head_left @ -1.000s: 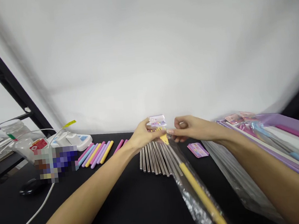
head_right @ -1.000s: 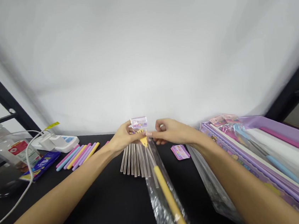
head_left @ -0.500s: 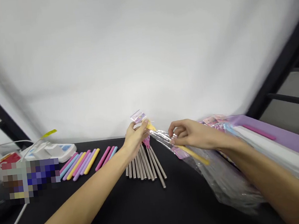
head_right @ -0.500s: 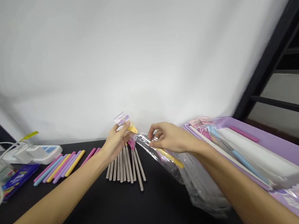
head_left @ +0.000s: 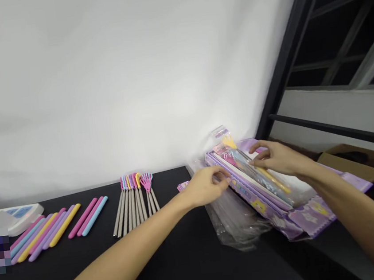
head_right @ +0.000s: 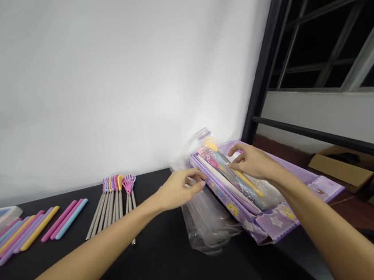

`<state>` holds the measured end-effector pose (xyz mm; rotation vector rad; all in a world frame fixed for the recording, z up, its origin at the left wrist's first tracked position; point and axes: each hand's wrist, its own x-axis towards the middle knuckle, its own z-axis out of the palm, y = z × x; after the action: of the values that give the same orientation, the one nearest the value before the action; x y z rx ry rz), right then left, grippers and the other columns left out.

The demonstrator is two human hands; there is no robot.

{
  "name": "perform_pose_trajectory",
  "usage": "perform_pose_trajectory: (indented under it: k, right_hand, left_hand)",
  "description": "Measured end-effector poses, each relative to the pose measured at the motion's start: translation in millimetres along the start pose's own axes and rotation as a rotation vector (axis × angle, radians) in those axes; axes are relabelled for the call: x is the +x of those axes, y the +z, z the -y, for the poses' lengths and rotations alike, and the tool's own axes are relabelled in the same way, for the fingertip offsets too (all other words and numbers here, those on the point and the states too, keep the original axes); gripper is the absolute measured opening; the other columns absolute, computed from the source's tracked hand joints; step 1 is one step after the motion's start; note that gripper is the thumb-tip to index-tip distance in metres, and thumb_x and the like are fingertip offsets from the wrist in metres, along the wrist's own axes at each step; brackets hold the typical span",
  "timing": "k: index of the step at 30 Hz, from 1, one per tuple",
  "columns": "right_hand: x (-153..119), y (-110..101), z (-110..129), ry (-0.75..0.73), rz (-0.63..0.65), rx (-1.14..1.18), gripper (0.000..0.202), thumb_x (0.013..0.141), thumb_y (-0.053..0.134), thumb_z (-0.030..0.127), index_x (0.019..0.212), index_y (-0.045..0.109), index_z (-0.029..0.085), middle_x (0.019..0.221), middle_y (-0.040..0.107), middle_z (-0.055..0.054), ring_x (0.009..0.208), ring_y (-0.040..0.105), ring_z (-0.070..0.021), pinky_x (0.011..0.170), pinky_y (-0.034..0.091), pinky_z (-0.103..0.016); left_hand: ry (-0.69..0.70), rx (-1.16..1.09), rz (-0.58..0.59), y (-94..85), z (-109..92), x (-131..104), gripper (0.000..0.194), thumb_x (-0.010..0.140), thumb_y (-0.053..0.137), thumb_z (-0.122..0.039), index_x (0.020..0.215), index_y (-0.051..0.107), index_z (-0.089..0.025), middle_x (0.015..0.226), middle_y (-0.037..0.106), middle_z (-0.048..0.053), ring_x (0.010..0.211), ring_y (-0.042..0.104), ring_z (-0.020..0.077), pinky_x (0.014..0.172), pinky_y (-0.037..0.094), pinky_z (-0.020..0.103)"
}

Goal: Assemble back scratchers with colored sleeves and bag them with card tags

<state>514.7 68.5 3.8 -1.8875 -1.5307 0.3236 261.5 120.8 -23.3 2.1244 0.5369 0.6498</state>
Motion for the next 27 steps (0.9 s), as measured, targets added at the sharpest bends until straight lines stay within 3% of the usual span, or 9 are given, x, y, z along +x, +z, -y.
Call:
perform_pose_trajectory:
  k: [3,5,8,11,15,19,22,27]
  right_hand:
    - [-8,9,-5,0.080,0.104,-0.114,0.026,0.064,0.065,0.031,0.087,0.059,0.021,0.070,0.072,-0.003,0.063,0.065,-0.0204,0.060,0.047,-0.030]
    - [-12,13,0,0.069,0.081,-0.318,0.020,0.064,0.064,0.030,0.082,0.063,0.021,0.078,0.073,-0.004,0.069,0.065,-0.0213,0.063,0.045,-0.030]
    - [-15,14,10,0.049,0.079,-0.588,0.013,0.064,0.067,0.030,0.074,0.070,0.022,0.086,0.073,-0.006,0.079,0.065,-0.0246,0.066,0.043,-0.031]
    - [-13,12,18,0.051,0.161,-0.679,0.009,0.067,0.066,0.027,0.069,0.073,0.023,0.078,0.072,-0.006,0.079,0.065,-0.0256,0.065,0.042,-0.032]
    - [-5,10,40,-0.010,0.033,-0.668,0.017,0.074,0.062,0.033,0.073,0.074,0.021,0.081,0.074,-0.008,0.077,0.066,-0.0250,0.065,0.044,-0.032]
    - [4,12,90,-0.129,-0.058,-0.579,0.022,0.077,0.061,0.038,0.079,0.073,0.020,0.079,0.074,-0.006,0.075,0.066,-0.0219,0.065,0.045,-0.030]
    - [9,19,137,-0.193,-0.071,-0.458,0.016,0.076,0.062,0.032,0.080,0.074,0.022,0.078,0.074,-0.004,0.075,0.066,-0.0201,0.064,0.046,-0.028]
    - [12,51,200,-0.283,0.016,-0.280,0.014,0.078,0.063,0.030,0.085,0.073,0.022,0.082,0.074,-0.002,0.072,0.066,-0.0170,0.061,0.044,-0.026]
  left_hand:
    - [0.049,0.052,0.026,11.3,-1,5,0.021,0.086,0.055,-0.028,0.098,0.067,-0.016,0.095,0.070,0.005,0.079,0.064,0.0167,0.073,0.050,0.029]
    - [0.060,0.066,0.038,13.6,1,5,0.021,0.086,0.055,-0.027,0.098,0.067,-0.016,0.096,0.071,0.005,0.081,0.064,0.0165,0.073,0.049,0.028]
    - [0.070,0.078,0.020,11.6,7,3,0.022,0.086,0.053,-0.025,0.100,0.068,-0.016,0.095,0.071,0.004,0.081,0.063,0.0152,0.073,0.050,0.026]
    - [0.081,0.084,-0.016,6.0,10,-1,0.022,0.086,0.052,-0.023,0.099,0.069,-0.015,0.094,0.071,0.004,0.079,0.064,0.0142,0.072,0.050,0.025]
    - [0.066,0.085,-0.042,-7.5,9,-5,0.022,0.084,0.054,-0.019,0.098,0.069,-0.013,0.093,0.072,0.005,0.079,0.064,0.0142,0.072,0.050,0.024]
    - [0.093,0.121,-0.059,-34.4,6,-9,0.024,0.083,0.052,-0.015,0.099,0.069,-0.013,0.091,0.071,0.005,0.080,0.064,0.0142,0.074,0.049,0.025]
    - [0.051,0.161,-0.051,-65.5,2,-18,0.023,0.085,0.052,-0.019,0.101,0.068,-0.014,0.082,0.070,0.004,0.075,0.064,0.0138,0.069,0.049,0.024]
    - [-0.075,0.268,0.024,-128.0,-9,-61,0.024,0.091,0.049,-0.028,0.103,0.065,-0.014,0.080,0.070,0.004,0.067,0.067,0.0134,0.063,0.048,0.023]
